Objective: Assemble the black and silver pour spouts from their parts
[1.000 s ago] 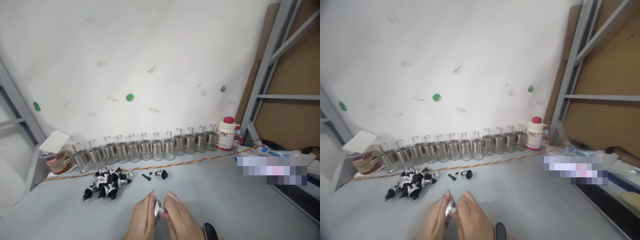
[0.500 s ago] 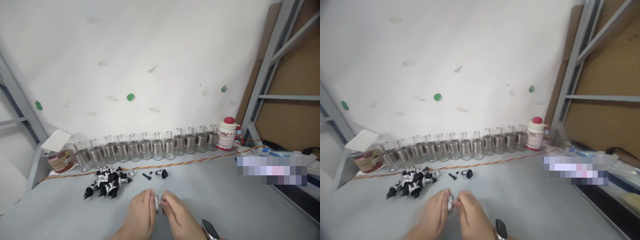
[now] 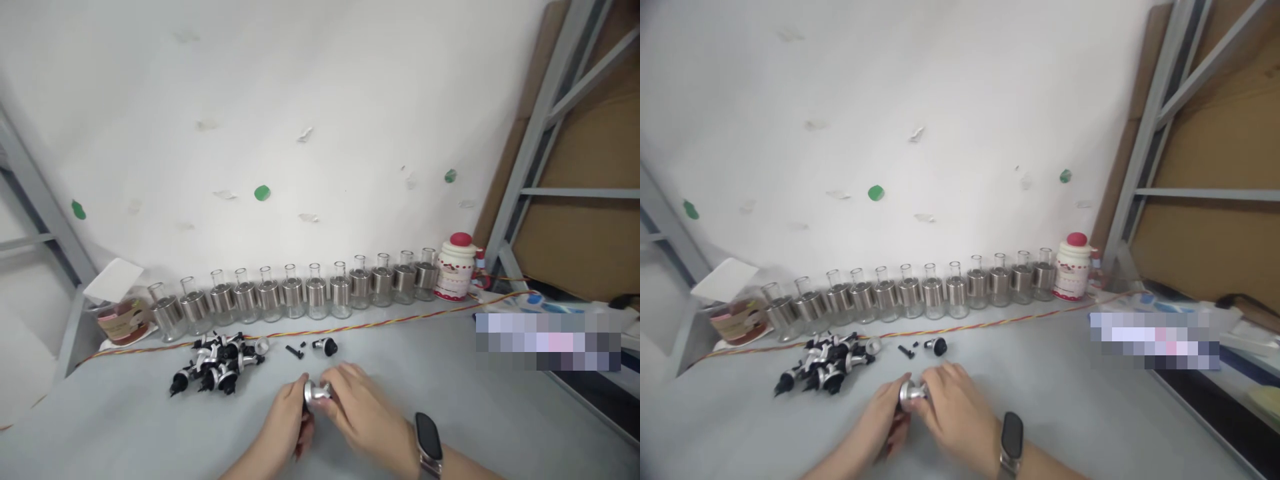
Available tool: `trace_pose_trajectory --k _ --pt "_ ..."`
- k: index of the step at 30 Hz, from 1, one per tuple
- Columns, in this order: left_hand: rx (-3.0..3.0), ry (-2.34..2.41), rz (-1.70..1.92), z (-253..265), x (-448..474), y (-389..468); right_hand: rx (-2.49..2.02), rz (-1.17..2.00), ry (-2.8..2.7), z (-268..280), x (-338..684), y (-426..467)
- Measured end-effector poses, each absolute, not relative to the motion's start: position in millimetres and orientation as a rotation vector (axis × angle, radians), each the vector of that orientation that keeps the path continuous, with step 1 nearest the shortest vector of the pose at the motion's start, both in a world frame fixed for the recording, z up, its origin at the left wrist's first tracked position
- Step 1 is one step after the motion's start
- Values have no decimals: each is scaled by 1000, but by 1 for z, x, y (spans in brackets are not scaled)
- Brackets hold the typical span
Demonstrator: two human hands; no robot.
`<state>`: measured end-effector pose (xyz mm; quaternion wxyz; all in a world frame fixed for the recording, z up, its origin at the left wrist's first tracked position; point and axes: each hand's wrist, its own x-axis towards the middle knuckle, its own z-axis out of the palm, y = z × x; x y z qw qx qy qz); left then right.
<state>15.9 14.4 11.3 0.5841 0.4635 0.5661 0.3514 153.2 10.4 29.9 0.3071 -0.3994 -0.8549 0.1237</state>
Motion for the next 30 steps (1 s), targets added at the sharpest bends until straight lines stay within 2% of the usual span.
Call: trace_pose_trajectory --k 5,8,12,16,19,26,30 --pt "1045 1264 710 15 5 15 -800 -292 -2555 30 158 20" --pt "1022 1240 685 18 5 12 -687 -394 -2572 30 158 22" --pt "1009 1250 734 15 11 8 -625 -281 -2503 25 155 18" --pt "1069 1397 1075 11 13 0 -601 -184 -2431 22 151 10" --pt "1157 1379 1177 15 11 -7 -605 -156 -2353 24 148 2" --pt "1330 1396 1190 30 17 -15 -639 -79 -2183 22 139 -10" --pt "1355 1398 1097 27 12 -6 -743 229 -2151 22 139 -6"
